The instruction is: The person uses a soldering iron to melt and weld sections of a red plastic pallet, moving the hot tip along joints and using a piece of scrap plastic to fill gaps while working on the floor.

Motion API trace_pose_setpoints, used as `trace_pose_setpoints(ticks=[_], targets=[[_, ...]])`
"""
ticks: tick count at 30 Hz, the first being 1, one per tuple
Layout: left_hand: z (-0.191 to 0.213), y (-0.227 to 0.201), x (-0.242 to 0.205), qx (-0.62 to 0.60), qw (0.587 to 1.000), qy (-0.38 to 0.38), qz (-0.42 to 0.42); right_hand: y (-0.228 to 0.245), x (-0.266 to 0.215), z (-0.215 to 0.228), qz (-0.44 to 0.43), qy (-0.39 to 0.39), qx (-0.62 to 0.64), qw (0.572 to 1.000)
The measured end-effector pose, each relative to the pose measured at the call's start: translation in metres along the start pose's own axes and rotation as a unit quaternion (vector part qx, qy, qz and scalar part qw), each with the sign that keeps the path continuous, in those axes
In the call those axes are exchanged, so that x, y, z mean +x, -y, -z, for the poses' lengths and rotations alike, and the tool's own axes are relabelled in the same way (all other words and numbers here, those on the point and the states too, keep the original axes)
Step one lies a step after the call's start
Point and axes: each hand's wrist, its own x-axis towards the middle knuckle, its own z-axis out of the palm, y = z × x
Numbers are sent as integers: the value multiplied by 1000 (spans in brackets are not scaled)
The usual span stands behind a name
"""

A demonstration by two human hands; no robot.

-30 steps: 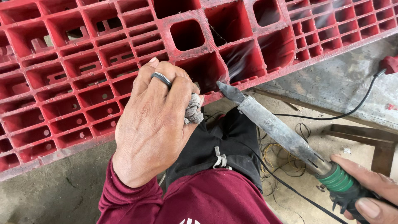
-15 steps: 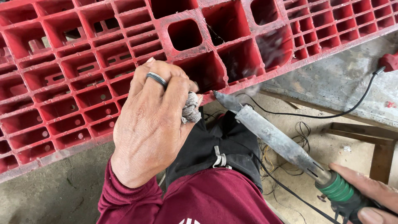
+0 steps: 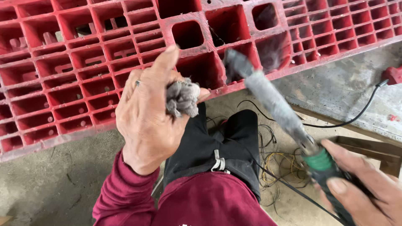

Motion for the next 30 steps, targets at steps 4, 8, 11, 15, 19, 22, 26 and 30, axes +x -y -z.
trace_pose_setpoints(ticks=[4, 8, 11, 15, 19, 22, 26, 30], targets=[[-15, 0, -7, 89, 991, 2, -96, 19, 30, -52, 134, -83, 195, 968], [-39, -14, -17, 197, 971, -14, -136, 11, 46, -93, 145, -117, 360, 914], [-44, -13, -20, 220, 964, -10, -147, -1, 45, -114, 120, -152, 452, 871], [-56, -18, -18, 223, 959, -32, -173, -27, 49, -117, 96, -179, 521, 829], [-64, -46, -8, 25, 991, -53, -120, -50, 64, -101, 86, -164, 535, 824], [-82, -69, 12, -86, 985, -25, -147, -63, 87, -79, 100, -196, 543, 811], [-131, -91, 45, -77, 986, 100, -111, -66, 127, -36, 116, -239, 547, 794], [-182, -106, 77, -43, 987, 137, -79, -52, 158, 5, 99, -250, 568, 778]])
